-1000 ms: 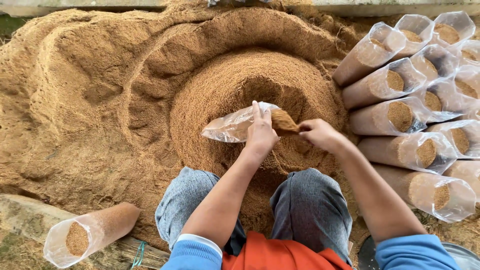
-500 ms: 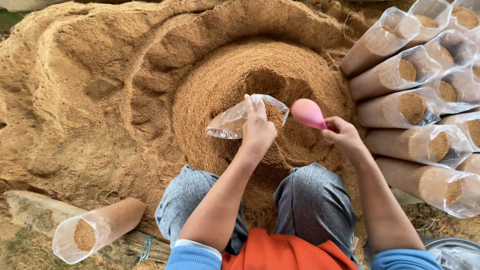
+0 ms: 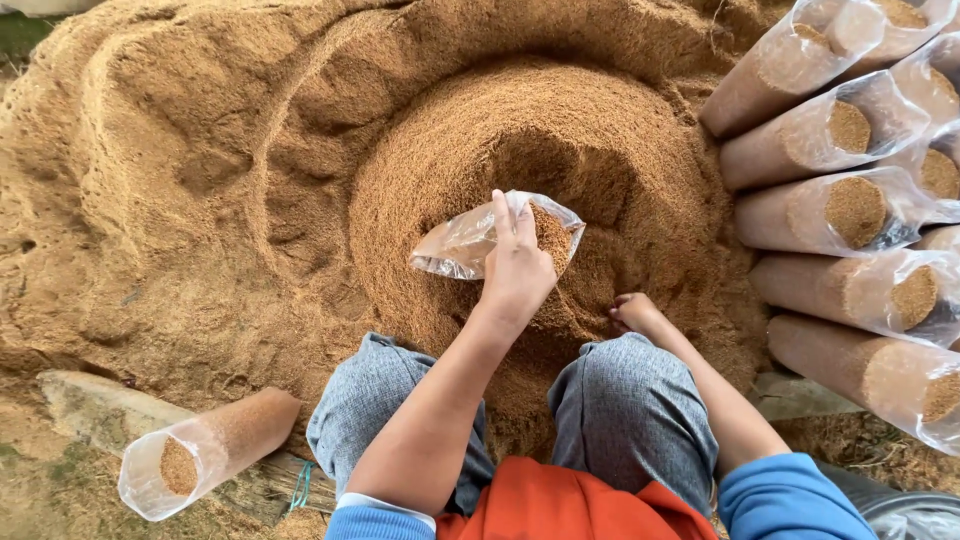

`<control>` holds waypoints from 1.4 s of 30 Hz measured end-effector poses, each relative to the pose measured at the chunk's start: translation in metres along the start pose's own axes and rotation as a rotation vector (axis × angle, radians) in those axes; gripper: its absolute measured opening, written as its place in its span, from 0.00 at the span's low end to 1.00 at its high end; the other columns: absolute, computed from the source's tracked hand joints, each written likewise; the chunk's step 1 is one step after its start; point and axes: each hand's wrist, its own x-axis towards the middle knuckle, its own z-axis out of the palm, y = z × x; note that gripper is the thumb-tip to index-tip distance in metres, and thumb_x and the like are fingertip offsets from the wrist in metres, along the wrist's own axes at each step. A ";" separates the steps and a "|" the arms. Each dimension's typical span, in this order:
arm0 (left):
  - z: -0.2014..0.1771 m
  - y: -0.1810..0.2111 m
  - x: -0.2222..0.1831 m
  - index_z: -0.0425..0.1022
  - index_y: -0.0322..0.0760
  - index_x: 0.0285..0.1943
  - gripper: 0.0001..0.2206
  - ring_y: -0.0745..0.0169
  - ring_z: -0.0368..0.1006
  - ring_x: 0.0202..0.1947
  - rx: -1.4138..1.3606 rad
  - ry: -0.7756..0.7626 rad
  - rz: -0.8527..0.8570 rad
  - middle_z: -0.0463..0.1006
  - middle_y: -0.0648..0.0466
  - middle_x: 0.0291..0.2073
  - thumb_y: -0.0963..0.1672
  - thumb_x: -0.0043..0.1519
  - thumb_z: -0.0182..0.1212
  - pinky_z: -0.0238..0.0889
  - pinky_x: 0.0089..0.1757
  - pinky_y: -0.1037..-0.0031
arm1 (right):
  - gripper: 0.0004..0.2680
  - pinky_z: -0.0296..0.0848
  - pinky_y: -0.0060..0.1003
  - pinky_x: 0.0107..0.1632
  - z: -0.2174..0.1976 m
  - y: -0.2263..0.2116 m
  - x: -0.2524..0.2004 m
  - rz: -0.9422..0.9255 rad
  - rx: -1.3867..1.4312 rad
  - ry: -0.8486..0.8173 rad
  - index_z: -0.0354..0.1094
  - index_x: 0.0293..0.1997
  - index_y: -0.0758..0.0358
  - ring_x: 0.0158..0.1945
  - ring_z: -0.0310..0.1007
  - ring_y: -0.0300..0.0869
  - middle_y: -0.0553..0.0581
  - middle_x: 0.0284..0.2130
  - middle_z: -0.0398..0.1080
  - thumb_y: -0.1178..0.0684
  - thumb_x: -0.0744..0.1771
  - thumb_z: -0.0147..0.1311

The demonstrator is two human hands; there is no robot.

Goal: Filling plastic bags with brown granular substrate using a small hand scoop from a large pile.

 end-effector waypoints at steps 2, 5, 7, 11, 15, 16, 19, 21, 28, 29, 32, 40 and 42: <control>0.002 -0.006 0.005 0.39 0.26 0.79 0.36 0.30 0.73 0.51 0.038 0.001 0.012 0.42 0.22 0.73 0.30 0.57 0.43 0.72 0.50 0.46 | 0.17 0.78 0.38 0.30 -0.001 -0.023 -0.008 0.045 0.293 -0.014 0.64 0.65 0.67 0.35 0.77 0.50 0.74 0.40 0.74 0.61 0.67 0.56; 0.004 -0.015 0.008 0.43 0.24 0.78 0.35 0.30 0.73 0.51 0.159 -0.006 0.055 0.39 0.23 0.74 0.30 0.57 0.43 0.72 0.50 0.46 | 0.18 0.71 0.31 0.22 -0.015 -0.042 -0.034 0.035 0.428 -0.036 0.60 0.67 0.73 0.33 0.72 0.47 0.76 0.40 0.69 0.63 0.68 0.53; 0.004 -0.013 0.005 0.47 0.21 0.76 0.32 0.30 0.72 0.52 0.196 -0.017 0.058 0.37 0.25 0.76 0.31 0.58 0.43 0.70 0.52 0.45 | 0.18 0.71 0.34 0.23 -0.021 -0.037 -0.039 -0.010 0.418 -0.044 0.59 0.66 0.77 0.31 0.71 0.44 0.76 0.39 0.70 0.64 0.68 0.52; 0.009 -0.019 0.011 0.45 0.26 0.78 0.33 0.36 0.74 0.49 0.191 -0.020 0.033 0.35 0.30 0.77 0.31 0.59 0.43 0.75 0.46 0.54 | 0.17 0.70 0.28 0.22 -0.051 -0.060 -0.069 -0.070 0.379 -0.073 0.60 0.65 0.81 0.28 0.70 0.42 0.72 0.34 0.71 0.65 0.67 0.52; 0.010 -0.017 0.011 0.42 0.31 0.80 0.36 0.43 0.75 0.46 0.226 -0.025 -0.004 0.36 0.33 0.78 0.30 0.58 0.41 0.75 0.45 0.58 | 0.15 0.73 0.33 0.25 -0.091 -0.087 -0.088 -0.111 0.274 -0.096 0.66 0.62 0.76 0.28 0.73 0.44 0.72 0.34 0.75 0.64 0.67 0.52; 0.010 -0.017 0.011 0.39 0.33 0.80 0.38 0.45 0.75 0.44 0.195 -0.023 -0.032 0.37 0.33 0.78 0.30 0.57 0.41 0.75 0.44 0.60 | 0.14 0.72 0.33 0.25 -0.103 -0.097 -0.098 -0.100 0.239 -0.124 0.67 0.61 0.75 0.27 0.72 0.46 0.73 0.34 0.75 0.66 0.67 0.50; 0.006 -0.008 0.006 0.34 0.36 0.81 0.41 0.42 0.76 0.45 0.127 -0.018 -0.045 0.40 0.31 0.76 0.30 0.57 0.43 0.75 0.41 0.62 | 0.14 0.68 0.32 0.26 -0.139 -0.149 -0.167 -0.122 0.204 -0.121 0.68 0.60 0.78 0.28 0.69 0.45 0.73 0.33 0.73 0.67 0.67 0.47; 0.006 -0.004 0.003 0.38 0.34 0.80 0.39 0.43 0.76 0.45 0.148 -0.028 -0.045 0.36 0.34 0.78 0.30 0.56 0.43 0.74 0.40 0.63 | 0.13 0.66 0.33 0.27 -0.154 -0.180 -0.202 -0.150 0.165 -0.107 0.68 0.59 0.79 0.28 0.68 0.45 0.72 0.33 0.72 0.67 0.67 0.47; 0.016 -0.019 0.017 0.45 0.33 0.80 0.37 0.49 0.75 0.44 0.136 -0.027 -0.016 0.34 0.39 0.79 0.29 0.57 0.42 0.74 0.41 0.68 | 0.08 0.63 0.32 0.28 -0.144 -0.257 -0.238 -0.308 -0.052 -0.082 0.75 0.49 0.76 0.28 0.65 0.42 0.65 0.28 0.72 0.63 0.68 0.51; 0.012 -0.013 0.012 0.45 0.33 0.80 0.37 0.49 0.75 0.44 0.137 -0.024 -0.013 0.34 0.39 0.79 0.29 0.57 0.42 0.74 0.41 0.68 | 0.08 0.63 0.32 0.28 -0.126 -0.255 -0.232 -0.312 -0.053 -0.080 0.75 0.49 0.76 0.28 0.65 0.42 0.65 0.28 0.72 0.63 0.68 0.51; 0.004 -0.007 0.005 0.46 0.27 0.78 0.33 0.33 0.71 0.57 0.164 -0.031 -0.008 0.30 0.38 0.79 0.32 0.60 0.46 0.73 0.50 0.54 | 0.09 0.80 0.47 0.43 -0.076 -0.254 -0.215 -0.552 -0.466 0.228 0.76 0.50 0.56 0.43 0.80 0.55 0.63 0.40 0.78 0.54 0.65 0.59; -0.002 -0.018 0.011 0.49 0.27 0.77 0.33 0.33 0.75 0.51 0.075 0.088 0.056 0.35 0.33 0.78 0.31 0.58 0.46 0.76 0.47 0.54 | 0.08 0.79 0.43 0.27 -0.061 -0.226 -0.172 -1.120 -0.833 0.807 0.66 0.53 0.58 0.33 0.75 0.47 0.55 0.37 0.64 0.56 0.69 0.47; -0.003 -0.016 0.007 0.48 0.27 0.78 0.34 0.31 0.74 0.51 0.034 0.087 0.046 0.33 0.34 0.78 0.31 0.57 0.45 0.77 0.46 0.55 | 0.08 0.77 0.45 0.39 -0.084 -0.216 -0.200 -1.145 -0.565 0.687 0.69 0.52 0.60 0.42 0.75 0.52 0.59 0.41 0.68 0.58 0.68 0.52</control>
